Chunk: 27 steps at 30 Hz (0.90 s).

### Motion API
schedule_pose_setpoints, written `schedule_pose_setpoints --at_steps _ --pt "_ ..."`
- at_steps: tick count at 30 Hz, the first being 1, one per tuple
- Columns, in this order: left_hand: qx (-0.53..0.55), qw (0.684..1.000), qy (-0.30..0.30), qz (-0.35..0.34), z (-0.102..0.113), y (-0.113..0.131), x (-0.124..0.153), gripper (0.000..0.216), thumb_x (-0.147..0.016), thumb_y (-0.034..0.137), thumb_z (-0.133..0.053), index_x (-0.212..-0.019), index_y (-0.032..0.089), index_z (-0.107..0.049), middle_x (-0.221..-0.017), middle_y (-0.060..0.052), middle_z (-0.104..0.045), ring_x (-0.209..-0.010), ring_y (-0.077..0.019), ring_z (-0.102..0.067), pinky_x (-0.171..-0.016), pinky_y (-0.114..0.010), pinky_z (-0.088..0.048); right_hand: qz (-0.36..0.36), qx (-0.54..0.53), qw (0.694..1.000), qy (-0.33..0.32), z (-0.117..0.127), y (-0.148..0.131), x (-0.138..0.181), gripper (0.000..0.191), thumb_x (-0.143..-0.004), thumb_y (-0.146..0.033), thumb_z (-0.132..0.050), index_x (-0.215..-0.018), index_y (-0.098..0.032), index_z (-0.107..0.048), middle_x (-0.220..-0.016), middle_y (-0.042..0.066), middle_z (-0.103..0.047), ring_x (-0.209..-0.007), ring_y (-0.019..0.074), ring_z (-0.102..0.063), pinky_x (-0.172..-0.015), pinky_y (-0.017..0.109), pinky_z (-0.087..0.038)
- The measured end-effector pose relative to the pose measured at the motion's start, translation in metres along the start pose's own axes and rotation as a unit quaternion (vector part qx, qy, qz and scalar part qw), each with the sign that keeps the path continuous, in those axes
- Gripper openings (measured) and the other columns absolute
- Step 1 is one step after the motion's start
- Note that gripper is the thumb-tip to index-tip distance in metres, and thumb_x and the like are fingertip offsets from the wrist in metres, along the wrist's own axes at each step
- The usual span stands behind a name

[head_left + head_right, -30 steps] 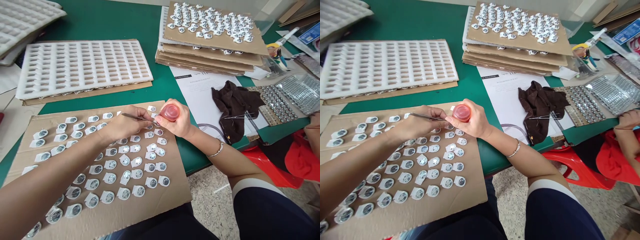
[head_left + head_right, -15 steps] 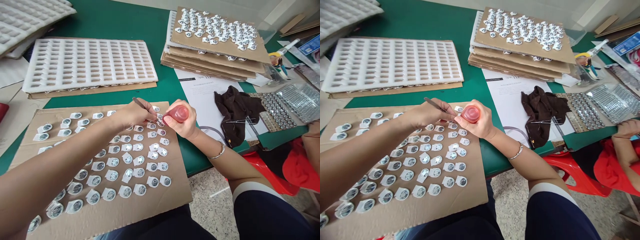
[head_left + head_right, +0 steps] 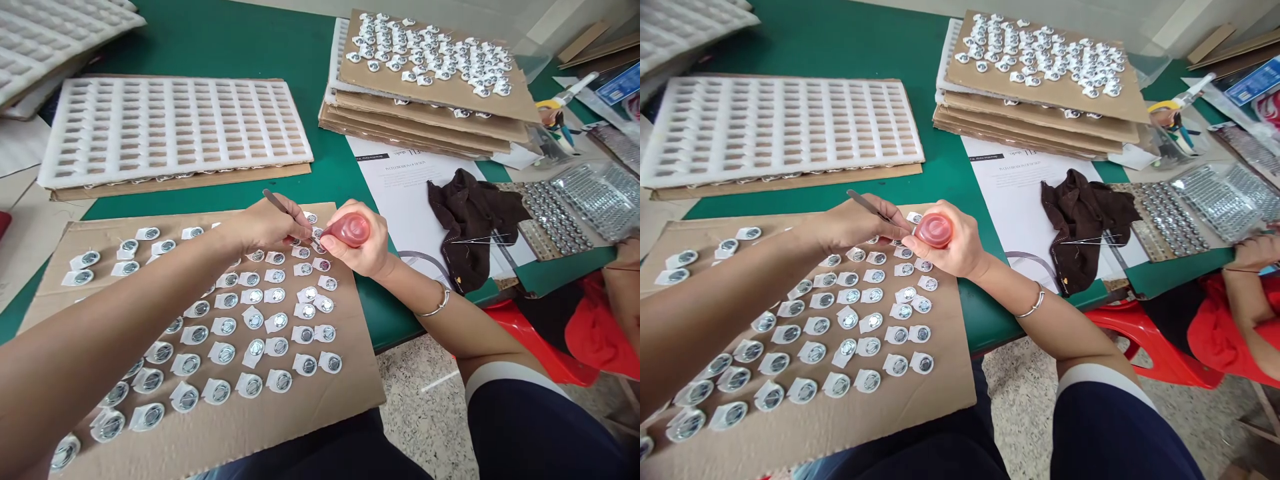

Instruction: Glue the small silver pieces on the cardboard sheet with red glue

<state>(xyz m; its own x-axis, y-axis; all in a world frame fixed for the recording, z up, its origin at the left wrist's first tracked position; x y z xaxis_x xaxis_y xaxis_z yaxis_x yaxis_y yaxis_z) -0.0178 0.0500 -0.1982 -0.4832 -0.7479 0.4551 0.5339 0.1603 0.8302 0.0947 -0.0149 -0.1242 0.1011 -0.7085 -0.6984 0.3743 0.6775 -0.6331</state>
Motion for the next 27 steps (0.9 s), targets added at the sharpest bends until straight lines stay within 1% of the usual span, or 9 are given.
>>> schedule_pose_setpoints --at_steps 3,6,9,12,15,19,21,23,27 --pt "-0.009 1.000 0.000 -0.001 0.000 0.001 0.001 0.010 -0.057 0.021 -0.072 -0.064 0.015 -0.067 -0.064 -0.008 -0.065 -0.051 -0.0140 -0.054 -0.039 -0.021 -0.036 -0.012 -0.008 1.000 0.002 0.002 0.002 0.000 0.030 -0.071 -0.045 -0.068 -0.080 -0.022 -0.051 -0.071 0.000 -0.060 -0.064 0.0149 -0.057 -0.060 0.035 -0.052" --pt "0.006 1.000 -0.001 0.008 0.001 -0.006 0.000 0.016 -0.056 0.024 -0.073 -0.069 0.015 -0.068 -0.073 -0.009 -0.068 -0.060 -0.0173 -0.060 -0.040 -0.021 -0.038 -0.054 -0.035 0.996 0.059 0.017 0.015 0.000 0.028 -0.074 -0.047 -0.065 -0.078 -0.022 -0.052 -0.072 0.001 -0.060 -0.064 0.0152 -0.059 -0.059 0.035 -0.052" --pt "0.031 0.999 0.001 0.006 0.001 -0.013 0.001 0.020 -0.058 0.025 -0.074 -0.074 0.016 -0.067 -0.081 -0.010 -0.070 -0.068 -0.0185 -0.063 -0.045 -0.021 -0.043 -0.131 -0.089 0.980 0.124 0.033 0.042 0.002 0.030 -0.081 -0.053 -0.054 -0.078 -0.023 -0.050 -0.066 -0.002 -0.057 -0.053 0.0138 -0.058 -0.044 0.031 -0.047" --pt "0.067 0.998 0.013 0.003 0.002 -0.015 0.008 0.020 -0.062 0.026 -0.073 -0.076 0.014 -0.066 -0.086 -0.011 -0.069 -0.071 -0.0177 -0.063 -0.049 -0.022 -0.045 -0.178 -0.133 0.967 0.127 0.036 0.063 0.000 0.031 -0.087 -0.053 -0.042 -0.077 -0.025 -0.048 -0.059 -0.003 -0.052 -0.044 0.0139 -0.055 -0.035 0.030 -0.039" --pt "0.085 0.995 0.043 -0.019 0.008 -0.009 0.019 0.017 -0.065 0.026 -0.072 -0.075 0.015 -0.065 -0.083 -0.010 -0.069 -0.069 -0.0172 -0.063 -0.048 -0.022 -0.044 -0.151 -0.097 0.976 0.119 0.039 0.063 -0.005 0.033 -0.088 -0.056 -0.037 -0.082 -0.026 -0.050 -0.058 -0.001 -0.052 -0.048 0.0177 -0.059 -0.038 0.034 -0.043" --pt "-0.009 0.991 0.129 -0.043 0.023 -0.004 0.040 0.018 -0.068 0.030 -0.071 -0.078 0.017 -0.067 -0.073 -0.006 -0.068 -0.061 -0.0155 -0.060 -0.046 -0.022 -0.042 -0.120 -0.069 0.984 0.111 0.038 0.058 -0.005 0.032 -0.088 -0.055 -0.039 -0.085 -0.025 -0.049 -0.059 -0.001 -0.053 -0.044 0.0160 -0.056 -0.032 0.031 -0.040" --pt "-0.062 0.983 0.150 -0.090 0.022 0.003 0.052 0.018 -0.073 0.033 -0.068 -0.083 0.018 -0.068 -0.078 -0.005 -0.068 -0.063 -0.0148 -0.060 -0.048 -0.023 -0.042 -0.155 -0.100 0.975 0.122 0.035 0.063 -0.001 0.030 -0.088 -0.052 -0.043 -0.078 -0.023 -0.048 -0.057 -0.003 -0.051 -0.040 0.0129 -0.052 -0.027 0.027 -0.033" --pt "-0.118 0.968 0.147 -0.168 0.011 0.014 0.064 0.017 -0.080 0.032 -0.062 -0.089 0.019 -0.067 -0.086 -0.004 -0.068 -0.071 -0.0147 -0.061 -0.055 -0.024 -0.045 -0.186 -0.112 0.967 0.130 0.032 0.065 0.004 0.029 -0.084 -0.050 -0.051 -0.075 -0.023 -0.047 -0.057 -0.004 -0.050 -0.038 0.0107 -0.049 -0.026 0.025 -0.032" --pt "-0.253 0.907 0.103 -0.321 -0.029 0.030 0.084 0.017 -0.089 0.022 -0.048 -0.097 0.018 -0.063 -0.091 -0.006 -0.066 -0.080 -0.0163 -0.060 -0.072 -0.030 -0.046 -0.166 -0.049 0.976 0.134 0.030 0.051 0.004 0.031 -0.075 -0.049 -0.063 -0.073 -0.022 -0.051 -0.064 -0.004 -0.054 -0.051 0.0111 -0.054 -0.045 0.027 -0.048"
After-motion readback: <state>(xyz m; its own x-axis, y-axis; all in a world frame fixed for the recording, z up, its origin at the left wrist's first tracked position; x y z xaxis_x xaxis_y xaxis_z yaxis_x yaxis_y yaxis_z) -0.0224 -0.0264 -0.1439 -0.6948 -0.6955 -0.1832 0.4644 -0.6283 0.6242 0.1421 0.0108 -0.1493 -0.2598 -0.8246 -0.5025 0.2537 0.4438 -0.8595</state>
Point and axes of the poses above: each hand's wrist, its own x-axis away from the middle knuckle, its own z-axis out of the back of the hand, y = z × x, the point moved 10 cm from there along -x, towards the middle knuckle
